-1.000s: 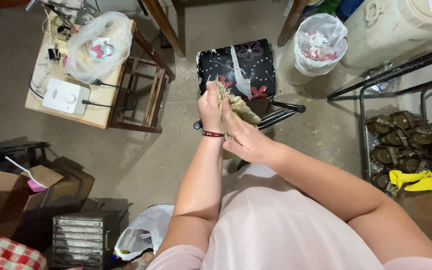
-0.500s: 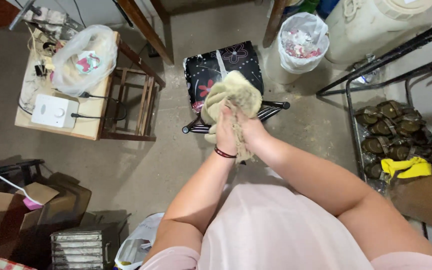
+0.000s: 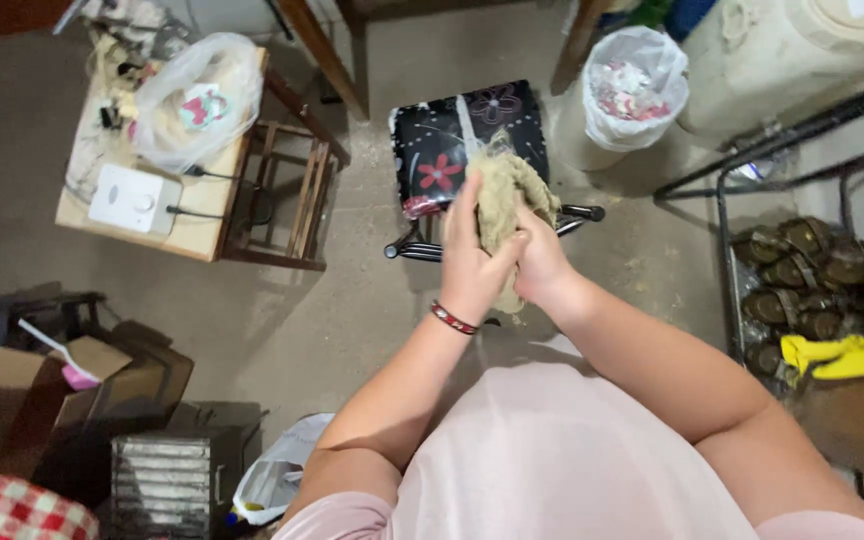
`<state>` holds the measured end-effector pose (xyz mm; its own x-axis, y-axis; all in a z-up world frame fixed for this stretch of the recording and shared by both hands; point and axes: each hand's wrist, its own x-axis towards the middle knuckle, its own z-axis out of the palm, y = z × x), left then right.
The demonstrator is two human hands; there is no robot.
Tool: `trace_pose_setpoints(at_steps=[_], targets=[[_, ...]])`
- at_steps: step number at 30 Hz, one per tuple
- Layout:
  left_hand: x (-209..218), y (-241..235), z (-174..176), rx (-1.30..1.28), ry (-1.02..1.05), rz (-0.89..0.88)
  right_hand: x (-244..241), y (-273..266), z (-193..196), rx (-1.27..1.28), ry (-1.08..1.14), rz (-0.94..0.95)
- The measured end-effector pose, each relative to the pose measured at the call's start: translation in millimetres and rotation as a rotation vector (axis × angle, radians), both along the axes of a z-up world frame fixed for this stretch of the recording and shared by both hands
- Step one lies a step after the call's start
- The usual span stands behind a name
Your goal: The person cleans a black table surface with a yellow cloth, then retrieves a small white container from a drawer. They open the container and use a green spoon to scoop a white powder from a larger jar into a small bowl. The person then wipes their hands with a beige cloth and continues to mix the powder in the bowl with the green spoon.
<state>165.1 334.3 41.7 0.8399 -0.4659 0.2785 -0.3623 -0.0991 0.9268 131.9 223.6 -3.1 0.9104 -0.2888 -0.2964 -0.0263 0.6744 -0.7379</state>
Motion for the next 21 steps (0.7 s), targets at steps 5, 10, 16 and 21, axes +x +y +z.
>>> trace_pose_setpoints(at_steps=[5,10,16,21], targets=[[30.2,-1.3,-7.1,0.085,0.217,0.271,-7.3,60.1,84.3,0.122,-0.152,0.039],[64.2,2.9,-62.3,-0.155,0.410,0.477,-12.6,40.1,26.9,-0.887,-0.390,0.362],[55.1,17.2,0.0,-0.565,0.695,0.505,-52.8,13.6,10.5,-1.393,-0.543,0.591],[29.1,65.8,-38.6,-0.718,0.841,0.348,-90.3,-51.6,11.3,-1.414,-0.145,0.660]])
